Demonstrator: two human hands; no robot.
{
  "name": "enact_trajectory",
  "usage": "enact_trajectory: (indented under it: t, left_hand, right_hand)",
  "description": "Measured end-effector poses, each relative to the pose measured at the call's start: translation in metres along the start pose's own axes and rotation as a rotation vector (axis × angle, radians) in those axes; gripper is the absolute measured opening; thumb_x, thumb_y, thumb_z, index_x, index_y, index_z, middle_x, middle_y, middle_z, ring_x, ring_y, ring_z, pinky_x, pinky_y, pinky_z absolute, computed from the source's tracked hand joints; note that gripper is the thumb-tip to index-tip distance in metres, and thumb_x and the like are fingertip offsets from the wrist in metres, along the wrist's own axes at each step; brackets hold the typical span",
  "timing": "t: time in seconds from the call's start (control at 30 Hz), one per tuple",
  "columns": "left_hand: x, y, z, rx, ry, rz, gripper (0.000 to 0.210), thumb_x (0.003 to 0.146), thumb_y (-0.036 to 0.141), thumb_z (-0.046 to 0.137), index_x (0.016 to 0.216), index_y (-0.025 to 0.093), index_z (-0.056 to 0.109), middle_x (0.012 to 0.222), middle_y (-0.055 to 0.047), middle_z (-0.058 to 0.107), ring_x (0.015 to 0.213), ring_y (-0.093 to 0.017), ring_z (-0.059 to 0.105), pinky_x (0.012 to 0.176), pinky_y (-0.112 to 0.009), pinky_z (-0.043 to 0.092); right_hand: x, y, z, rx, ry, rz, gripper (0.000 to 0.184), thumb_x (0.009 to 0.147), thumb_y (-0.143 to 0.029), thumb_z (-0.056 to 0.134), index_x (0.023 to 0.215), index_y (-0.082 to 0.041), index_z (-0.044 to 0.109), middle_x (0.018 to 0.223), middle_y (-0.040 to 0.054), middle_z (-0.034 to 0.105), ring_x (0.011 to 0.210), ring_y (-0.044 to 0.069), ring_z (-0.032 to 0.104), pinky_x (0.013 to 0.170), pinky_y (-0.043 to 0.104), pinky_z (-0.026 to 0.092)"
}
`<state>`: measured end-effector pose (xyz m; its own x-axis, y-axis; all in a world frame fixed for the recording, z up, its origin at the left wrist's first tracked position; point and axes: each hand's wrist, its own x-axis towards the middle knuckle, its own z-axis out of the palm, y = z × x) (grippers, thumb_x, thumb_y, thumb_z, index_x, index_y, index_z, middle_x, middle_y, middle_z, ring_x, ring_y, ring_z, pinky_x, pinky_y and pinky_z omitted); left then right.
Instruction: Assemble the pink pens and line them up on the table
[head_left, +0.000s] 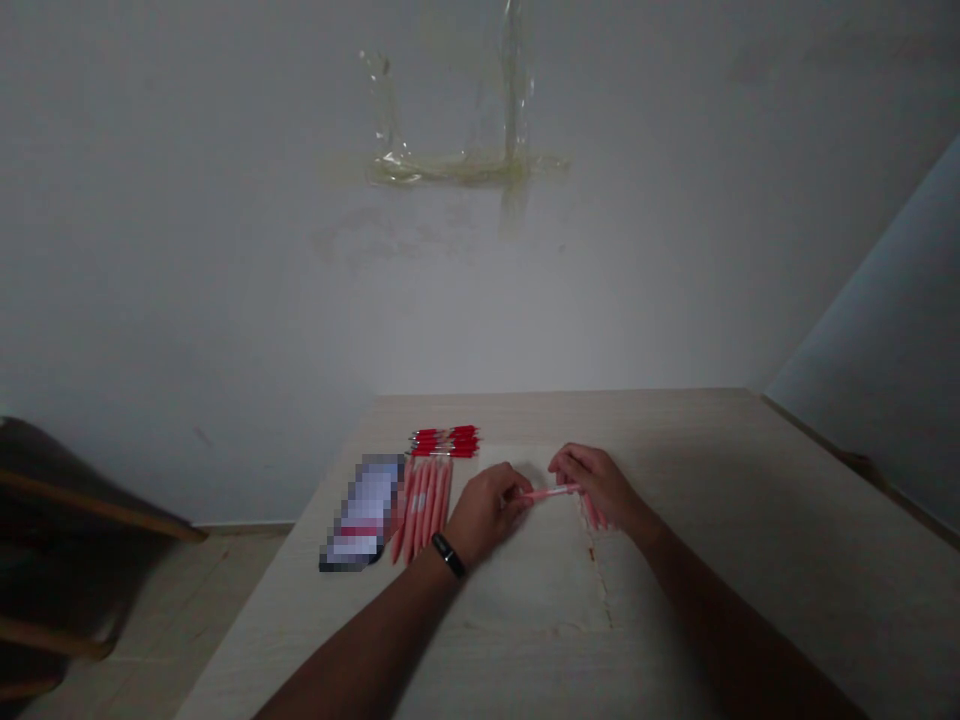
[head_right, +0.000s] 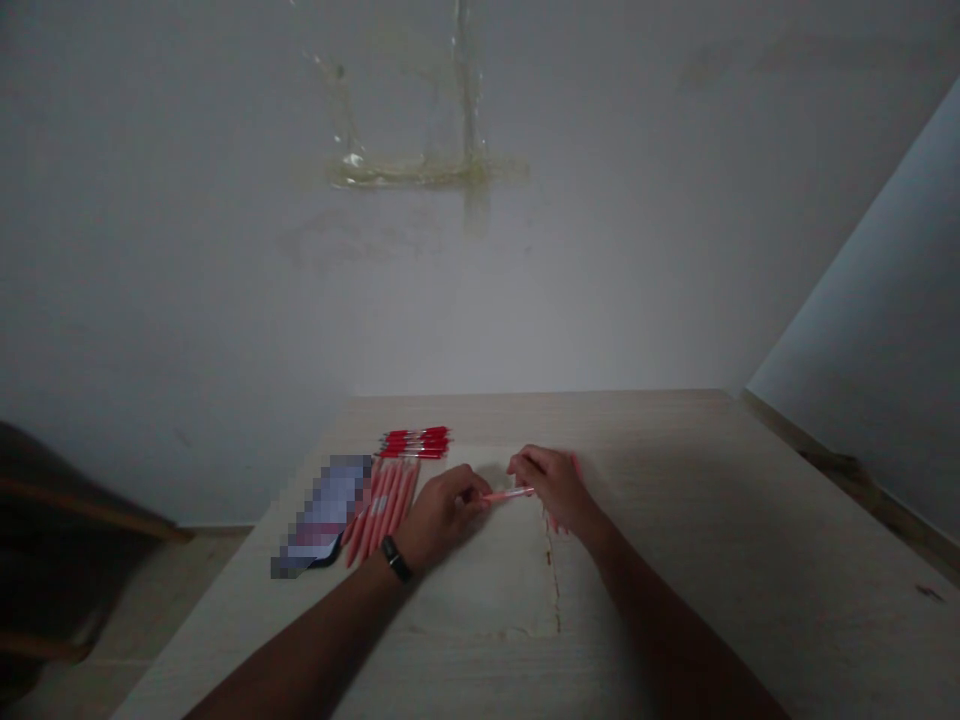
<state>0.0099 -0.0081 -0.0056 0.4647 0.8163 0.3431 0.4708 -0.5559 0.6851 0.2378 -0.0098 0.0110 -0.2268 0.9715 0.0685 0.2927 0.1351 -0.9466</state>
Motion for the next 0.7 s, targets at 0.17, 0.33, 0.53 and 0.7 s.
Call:
enact_trajectory:
  t: [0.17, 0.33, 0.53, 0.7]
  left_hand:
    - [-0.002, 0.001, 0.003, 0.018, -0.045, 0.010, 0.013, 0.087, 0.029, 0.063, 0.092, 0.018, 0.068, 0.082, -0.004, 0.063, 0.076, -0.017, 0.056, 0.068, -0.025, 0.039]
    - [-0.001, 0.002, 0.003, 0.007, -0.071, -0.004, 0.011, 0.087, 0.026, 0.062, 0.092, 0.017, 0.067, 0.082, -0.003, 0.064, 0.074, -0.016, 0.056, 0.067, -0.025, 0.040]
    - [0.000, -0.001, 0.000, 0.018, -0.006, -0.039, 0.018, 0.092, 0.032, 0.057, 0.093, 0.016, 0.066, 0.082, -0.004, 0.065, 0.075, -0.016, 0.056, 0.066, -0.025, 0.040]
    - [0.001, -0.002, 0.000, -0.025, 0.055, -0.058, 0.024, 0.094, 0.037, 0.055, 0.096, 0.016, 0.066, 0.080, -0.003, 0.065, 0.072, -0.014, 0.057, 0.066, -0.025, 0.040]
  right_hand:
    - [0.001, 0.001, 0.005, -0.047, 0.102, -0.134, 0.044, 0.094, -0.055, 0.046, 0.085, -0.017, 0.066, 0.075, 0.0036, 0.063, 0.060, 0.013, 0.056, 0.051, 0.022, 0.041]
    - [0.003, 0.006, 0.005, -0.093, 0.155, -0.192, 0.040, 0.095, -0.050, 0.045, 0.086, -0.018, 0.066, 0.075, 0.0025, 0.062, 0.067, 0.015, 0.057, 0.062, 0.025, 0.044]
    - [0.007, 0.010, -0.001, 0.005, 0.239, -0.137, 0.032, 0.089, -0.049, 0.055, 0.082, -0.019, 0.065, 0.072, 0.0020, 0.062, 0.066, 0.017, 0.059, 0.059, 0.026, 0.044]
    - [0.009, 0.015, 0.010, 0.293, 0.093, -0.098, 0.027, 0.086, -0.045, 0.062, 0.091, -0.019, 0.062, 0.067, -0.0006, 0.061, 0.056, 0.013, 0.054, 0.049, 0.023, 0.039]
